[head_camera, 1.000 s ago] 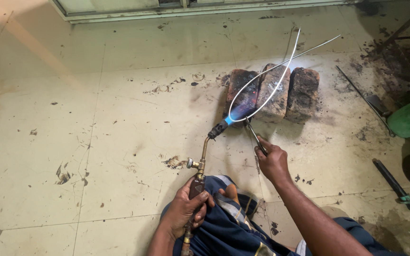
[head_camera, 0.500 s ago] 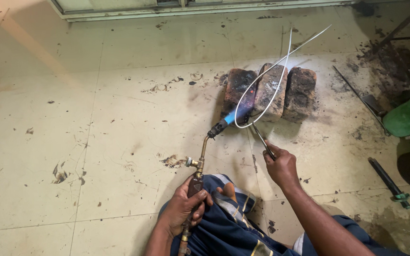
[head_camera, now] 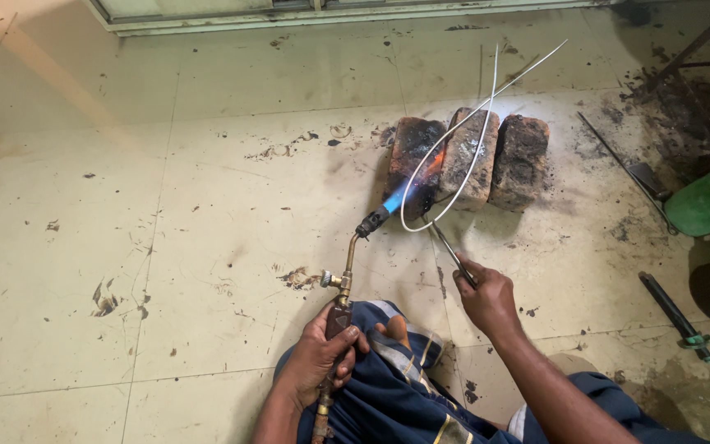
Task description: The person sits on the floor and uses a blowtorch to heat a metal wire resting on bricks. They hold the torch in one hand and use tongs in the other to adjust the wire's position as it glows red from the heat.
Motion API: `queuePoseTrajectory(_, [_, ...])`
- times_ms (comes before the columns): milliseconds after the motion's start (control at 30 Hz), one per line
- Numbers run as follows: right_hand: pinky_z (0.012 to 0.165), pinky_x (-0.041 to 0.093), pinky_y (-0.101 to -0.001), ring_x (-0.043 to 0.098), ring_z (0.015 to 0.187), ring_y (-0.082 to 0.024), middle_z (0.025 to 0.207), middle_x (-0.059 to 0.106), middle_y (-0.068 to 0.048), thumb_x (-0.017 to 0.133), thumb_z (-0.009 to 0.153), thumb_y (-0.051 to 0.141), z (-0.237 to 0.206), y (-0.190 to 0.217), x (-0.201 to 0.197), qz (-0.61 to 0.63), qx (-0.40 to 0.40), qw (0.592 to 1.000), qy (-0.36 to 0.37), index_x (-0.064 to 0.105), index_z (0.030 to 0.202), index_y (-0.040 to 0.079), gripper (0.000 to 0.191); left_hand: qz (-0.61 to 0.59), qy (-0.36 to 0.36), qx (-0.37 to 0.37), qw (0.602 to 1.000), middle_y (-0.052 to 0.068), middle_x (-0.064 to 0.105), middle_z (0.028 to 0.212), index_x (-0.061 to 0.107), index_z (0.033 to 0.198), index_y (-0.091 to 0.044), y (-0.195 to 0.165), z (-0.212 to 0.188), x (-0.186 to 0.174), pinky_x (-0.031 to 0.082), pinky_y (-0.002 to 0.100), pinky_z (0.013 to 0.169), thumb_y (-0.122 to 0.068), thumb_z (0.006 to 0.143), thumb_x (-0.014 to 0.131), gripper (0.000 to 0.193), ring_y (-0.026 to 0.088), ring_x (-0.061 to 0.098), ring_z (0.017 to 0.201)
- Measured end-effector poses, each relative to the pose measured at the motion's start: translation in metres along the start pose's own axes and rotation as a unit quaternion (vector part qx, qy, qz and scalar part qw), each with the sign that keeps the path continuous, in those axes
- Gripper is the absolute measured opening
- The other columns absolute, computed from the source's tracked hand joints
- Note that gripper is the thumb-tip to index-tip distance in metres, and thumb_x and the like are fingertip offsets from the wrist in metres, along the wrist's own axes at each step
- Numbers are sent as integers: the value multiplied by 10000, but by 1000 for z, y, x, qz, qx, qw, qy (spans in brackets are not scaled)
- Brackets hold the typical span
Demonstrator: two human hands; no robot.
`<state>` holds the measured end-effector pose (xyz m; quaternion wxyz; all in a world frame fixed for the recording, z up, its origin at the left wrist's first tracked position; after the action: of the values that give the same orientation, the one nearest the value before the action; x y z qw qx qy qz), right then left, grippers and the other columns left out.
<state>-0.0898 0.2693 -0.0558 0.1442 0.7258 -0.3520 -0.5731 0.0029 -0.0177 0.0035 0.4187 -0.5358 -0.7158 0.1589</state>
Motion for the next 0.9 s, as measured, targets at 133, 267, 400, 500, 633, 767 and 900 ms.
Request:
queuePoseTrajectory(133, [636, 538, -396, 653, 598, -182, 729, 749, -156, 698, 933, 309, -7, 1, 1, 9, 24, 1000, 10, 680, 1368, 251, 439, 11, -4, -8, 1000, 90, 683, 773, 505, 1339, -75, 0, -1, 0, 403, 223, 322, -165, 922, 693, 466, 70, 490, 415])
queuePoseTrajectory(267, [615, 504, -402, 588, 570, -182, 670, 677, -164, 702, 948, 327, -8, 1, 2, 0, 28, 1000, 7, 681, 1385, 256, 443, 5, 10, 4, 1000, 88, 686, 774, 496, 1350, -60, 0, -1, -2, 398, 218, 321, -174, 926, 694, 482, 65, 485, 415])
queuePoseTrajectory(400, [592, 516, -378, 611, 558, -146, 641, 687, -76, 686, 934, 307, -8, 0, 6, 38, 28, 999, 6, 664, 1376, 228, 449, 8, 11, 4, 1000, 87, 686, 779, 492, 1348, -60, 2, 2, -5, 407, 221, 325, -173, 925, 692, 481, 69, 492, 418])
queuePoseTrajectory(500, [600, 516, -359, 604, 559, -135, 635, 682, -82, 690, 926, 298, -9, -2, 6, 48, 20, 999, 0, 675, 1369, 223, 450, 9, 7, 7, 1000, 85, 684, 777, 497, 1345, -59, 3, 2, -5, 406, 220, 323, -174, 922, 696, 482, 67, 491, 417])
queuePoseTrajectory(633, [602, 515, -369, 591, 566, -144, 639, 675, -94, 691, 933, 298, -9, -7, 7, 49, 30, 998, 0, 675, 1375, 215, 450, 8, 8, 8, 1000, 86, 684, 776, 497, 1342, -66, 3, 3, -6, 405, 218, 324, -180, 918, 697, 482, 66, 493, 418])
queuePoseTrajectory(767, [601, 509, -393, 582, 578, -153, 689, 688, -81, 688, 941, 315, -1, -13, 16, 24, 41, 999, 6, 663, 1392, 226, 460, 4, 28, 20, 999, 85, 685, 783, 495, 1339, -55, 5, 5, -9, 408, 213, 328, -186, 924, 698, 480, 63, 488, 418])
queuePoseTrajectory(900, [682, 535, -352, 651, 717, -91, 866, 776, -55, 725, 932, 337, 8, -7, 28, 26, -70, 997, -36, 677, 1373, 188, 467, 6, 29, 20, 999, 88, 682, 788, 491, 1329, -34, 6, 6, -10, 405, 215, 326, -180, 933, 698, 470, 65, 483, 416])
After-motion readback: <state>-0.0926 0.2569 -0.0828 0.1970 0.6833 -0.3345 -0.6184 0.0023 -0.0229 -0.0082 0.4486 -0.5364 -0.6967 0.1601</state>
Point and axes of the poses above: each hand's wrist, its own z-axis towards the middle knuckle, its own x-axis out of the palm, y = z × x, the point moved 1 cm from there along z, towards the middle knuckle
